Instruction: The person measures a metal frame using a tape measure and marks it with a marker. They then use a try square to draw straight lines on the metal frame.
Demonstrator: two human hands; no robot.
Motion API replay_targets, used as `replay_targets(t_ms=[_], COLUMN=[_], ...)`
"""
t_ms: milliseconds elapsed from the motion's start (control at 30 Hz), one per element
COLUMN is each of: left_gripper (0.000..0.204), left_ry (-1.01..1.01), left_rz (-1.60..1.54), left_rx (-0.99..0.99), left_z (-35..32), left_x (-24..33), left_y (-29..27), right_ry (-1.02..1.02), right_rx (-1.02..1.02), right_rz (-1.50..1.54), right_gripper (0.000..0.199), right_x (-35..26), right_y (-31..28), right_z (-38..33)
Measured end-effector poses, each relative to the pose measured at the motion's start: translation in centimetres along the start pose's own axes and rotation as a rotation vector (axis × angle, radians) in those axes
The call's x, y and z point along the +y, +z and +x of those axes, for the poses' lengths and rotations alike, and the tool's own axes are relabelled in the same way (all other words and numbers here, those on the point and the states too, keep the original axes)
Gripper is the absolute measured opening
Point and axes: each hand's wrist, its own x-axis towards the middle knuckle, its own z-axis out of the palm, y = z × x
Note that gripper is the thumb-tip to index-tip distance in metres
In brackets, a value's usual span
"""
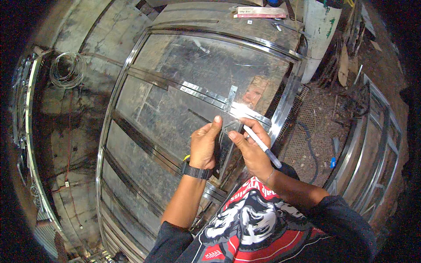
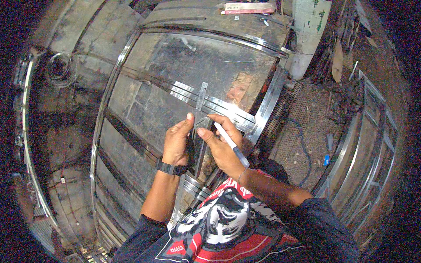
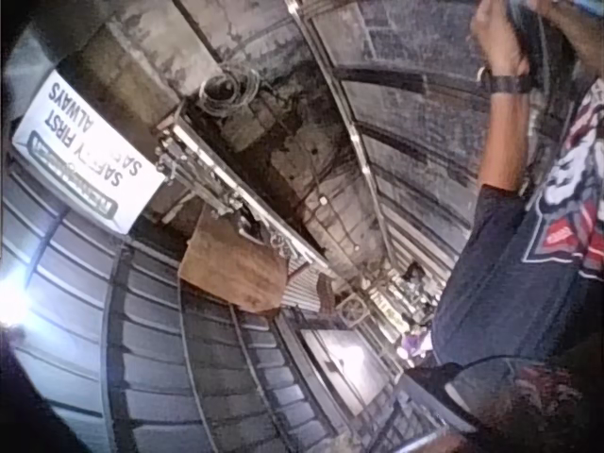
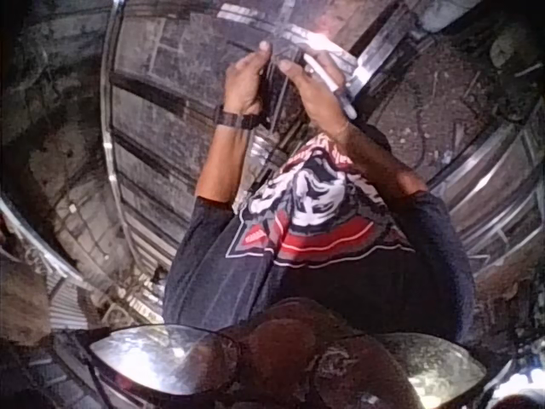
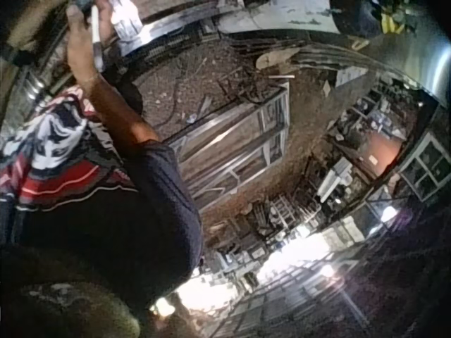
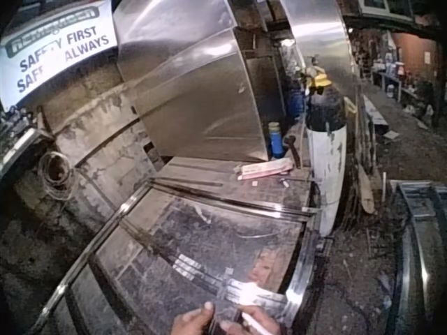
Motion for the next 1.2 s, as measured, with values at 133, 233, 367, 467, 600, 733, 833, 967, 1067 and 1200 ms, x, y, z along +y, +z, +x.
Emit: replay_targets(t_ms=[133, 233, 367, 467, 600, 733, 833, 967, 1067, 1200], left_gripper=[0.033, 0.031, 0.028, 0.027, 0.026, 0.024, 0.026, 0.028, 0.028, 0.029], left_ry=[0.069, 0.103, 0.110, 0.100, 0.087, 0.007, 0.006, 0.029, 0.039, 0.022], left_rz=[0.019, 0.021, -0.002, -0.026, -0.011, -0.076, -0.085, -0.041, -0.021, -0.052], left_rx=[0.011, 0.039, 0.045, 0.035, 0.052, 0.023, -0.011, -0.028, -0.020, -0.042], left_z=[0.1, -0.1, 0.0, 0.4, 0.1, 0.2, 0.0, 0.0, 0.3, -0.1], left_x=[-0.2, -0.2, -0.2, -0.1, 0.5, 0.6, 0.8, 1.1, 0.7, 1.1], left_y=[0.0, 0.1, -0.1, -0.6, -0.4, -0.5, -1.0, -1.0, -1.4, -1.0], right_ry=[0.013, -0.036, 0.038, 0.082, 0.086, 0.051, 0.021, 0.041, 0.064, 0.058], right_rx=[-0.005, -0.010, -0.009, -0.005, -0.028, -0.054, -0.065, -0.071, -0.088, -0.099], right_rz=[0.007, -0.030, 0.005, 0.031, 0.009, 0.038, 0.064, 0.086, 0.096, 0.066], right_gripper=[0.042, 0.043, 0.043, 0.041, 0.041, 0.042, 0.042, 0.040, 0.041, 0.041], right_x=[-0.1, 0.5, 0.1, -1.4, -1.4, -0.8, -0.8, -0.8, -1.0, -1.1], right_y=[0.0, 0.1, 0.4, 1.0, 0.8, 0.7, 1.0, 1.1, 1.2, 1.0], right_z=[-0.1, 0.0, -0.2, -0.3, 0.0, 0.2, 0.2, 0.3, 0.2, 0.2])
